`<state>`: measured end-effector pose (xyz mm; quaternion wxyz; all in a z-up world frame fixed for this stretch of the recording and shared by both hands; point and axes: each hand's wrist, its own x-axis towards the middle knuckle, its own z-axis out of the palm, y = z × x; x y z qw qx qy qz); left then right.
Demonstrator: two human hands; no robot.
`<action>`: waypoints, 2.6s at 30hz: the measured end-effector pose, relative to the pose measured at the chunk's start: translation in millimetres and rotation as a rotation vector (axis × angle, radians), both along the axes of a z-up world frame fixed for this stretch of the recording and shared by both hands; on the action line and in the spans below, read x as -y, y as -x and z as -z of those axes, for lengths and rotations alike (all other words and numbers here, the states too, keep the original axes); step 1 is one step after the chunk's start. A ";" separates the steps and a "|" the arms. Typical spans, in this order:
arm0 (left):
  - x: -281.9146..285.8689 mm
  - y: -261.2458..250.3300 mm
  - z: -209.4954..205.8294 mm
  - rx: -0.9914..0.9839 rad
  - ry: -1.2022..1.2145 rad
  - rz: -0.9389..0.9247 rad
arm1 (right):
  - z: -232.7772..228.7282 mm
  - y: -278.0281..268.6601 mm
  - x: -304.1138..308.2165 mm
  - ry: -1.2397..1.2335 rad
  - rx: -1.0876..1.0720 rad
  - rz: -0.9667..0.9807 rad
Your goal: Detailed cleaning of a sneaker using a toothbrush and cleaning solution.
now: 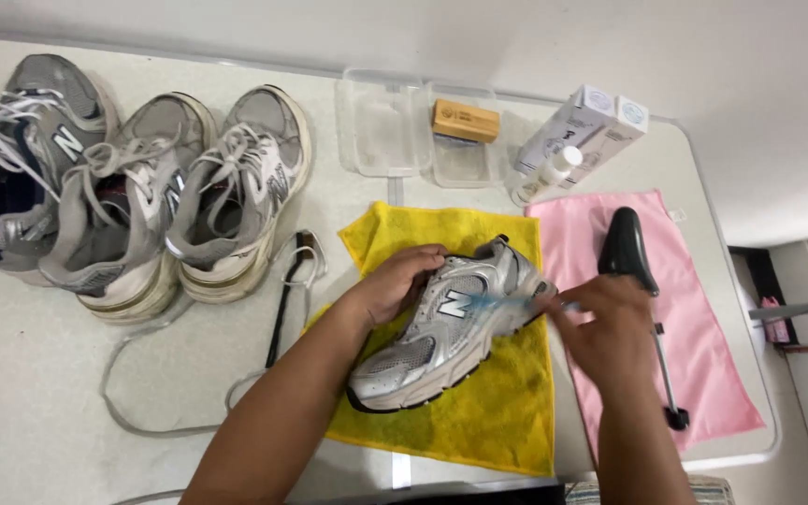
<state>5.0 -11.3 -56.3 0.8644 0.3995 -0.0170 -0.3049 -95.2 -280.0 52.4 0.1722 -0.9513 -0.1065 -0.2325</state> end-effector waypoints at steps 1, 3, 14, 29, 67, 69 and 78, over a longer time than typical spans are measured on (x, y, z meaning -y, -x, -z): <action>-0.4 -3.6 9.6 0.031 -0.008 0.024 | -4.0 -7.2 7.4 0.094 0.058 0.069; 0.6 -10.6 15.8 0.067 -0.016 0.037 | -16.2 -29.7 12.6 0.188 0.123 0.128; -9.5 3.7 -14.0 0.138 0.066 0.100 | -3.0 -247.3 -97.5 0.592 -0.081 0.204; -20.6 -6.0 12.0 0.206 0.062 0.226 | -17.3 -278.1 -154.7 1.010 -0.075 0.067; 2.6 30.1 -94.1 0.696 -0.433 0.308 | 54.3 31.6 22.7 -0.101 -0.026 0.604; 0.7 35.4 -101.7 0.766 -0.477 0.307 | 72.3 23.0 43.3 -0.092 0.030 0.562; 12.2 35.2 -79.0 0.835 -0.439 0.261 | 90.8 7.0 69.1 -0.048 0.230 0.310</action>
